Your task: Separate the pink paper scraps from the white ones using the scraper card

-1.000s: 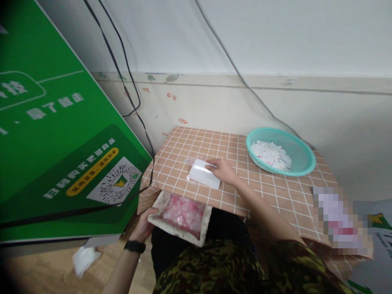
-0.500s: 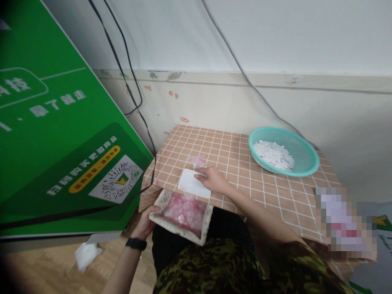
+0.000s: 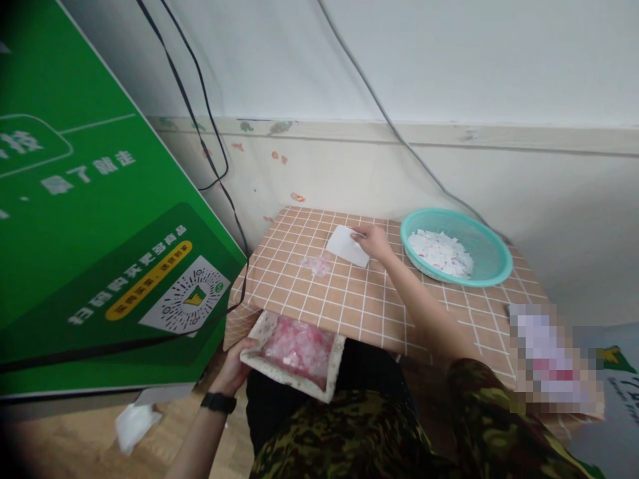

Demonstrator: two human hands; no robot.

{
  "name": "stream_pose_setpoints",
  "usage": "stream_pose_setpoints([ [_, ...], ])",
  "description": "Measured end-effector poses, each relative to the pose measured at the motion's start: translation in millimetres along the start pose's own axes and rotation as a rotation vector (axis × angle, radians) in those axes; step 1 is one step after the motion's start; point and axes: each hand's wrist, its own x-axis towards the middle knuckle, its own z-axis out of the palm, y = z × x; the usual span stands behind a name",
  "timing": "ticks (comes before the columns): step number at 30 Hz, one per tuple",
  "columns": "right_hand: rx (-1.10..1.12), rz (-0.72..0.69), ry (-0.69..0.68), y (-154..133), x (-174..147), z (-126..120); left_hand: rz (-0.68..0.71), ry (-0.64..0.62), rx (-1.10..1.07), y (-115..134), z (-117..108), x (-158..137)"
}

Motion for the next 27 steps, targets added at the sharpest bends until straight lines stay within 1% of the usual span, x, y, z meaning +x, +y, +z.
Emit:
stream_pose_setpoints([
  [4, 0.098, -0.026, -0.188, -1, -13, 4, -0.018, -0.011, 0.012, -2, -4, 3],
  [7, 0.152, -0.034, -0.264, -5, -27, 0, -0.029, -0.039, 0.015, -2, -6, 4],
  [11, 0.177, -0.025, -0.217, -10, -42, -6, -0.066, -0.040, 0.020, -3, -10, 4],
  [14, 0.160, -0.040, -0.286, -13, -49, -9, -0.048, -0.037, 0.013, -5, -13, 5],
  [15, 0.144, -0.045, -0.274, -14, -51, -9, -0.040, -0.034, 0.010, -6, -13, 5],
  [18, 0.104, -0.040, -0.139, -19, -55, -11, -0.031, -0.029, -0.007, -6, -14, 5],
  [19, 0.110, -0.043, -0.135, -22, -56, -11, -0.030, -0.030, -0.011, -6, -14, 5],
  [20, 0.122, -0.052, -0.167, -24, -58, -11, -0.027, -0.030, -0.012, -6, -13, 5],
  [22, 0.141, -0.089, -0.273, -28, -60, -11, -0.019, -0.027, -0.009, -5, -11, 4],
  [23, 0.136, -0.107, -0.304, -30, -61, -11, -0.015, -0.022, -0.006, -5, -10, 3],
  [24, 0.118, -0.115, -0.301, -30, -62, -11, -0.013, -0.018, -0.002, -4, -9, 2],
  [27, 0.043, -0.082, -0.165, -29, -63, -13, -0.020, 0.036, 0.018, -3, -7, 1],
])
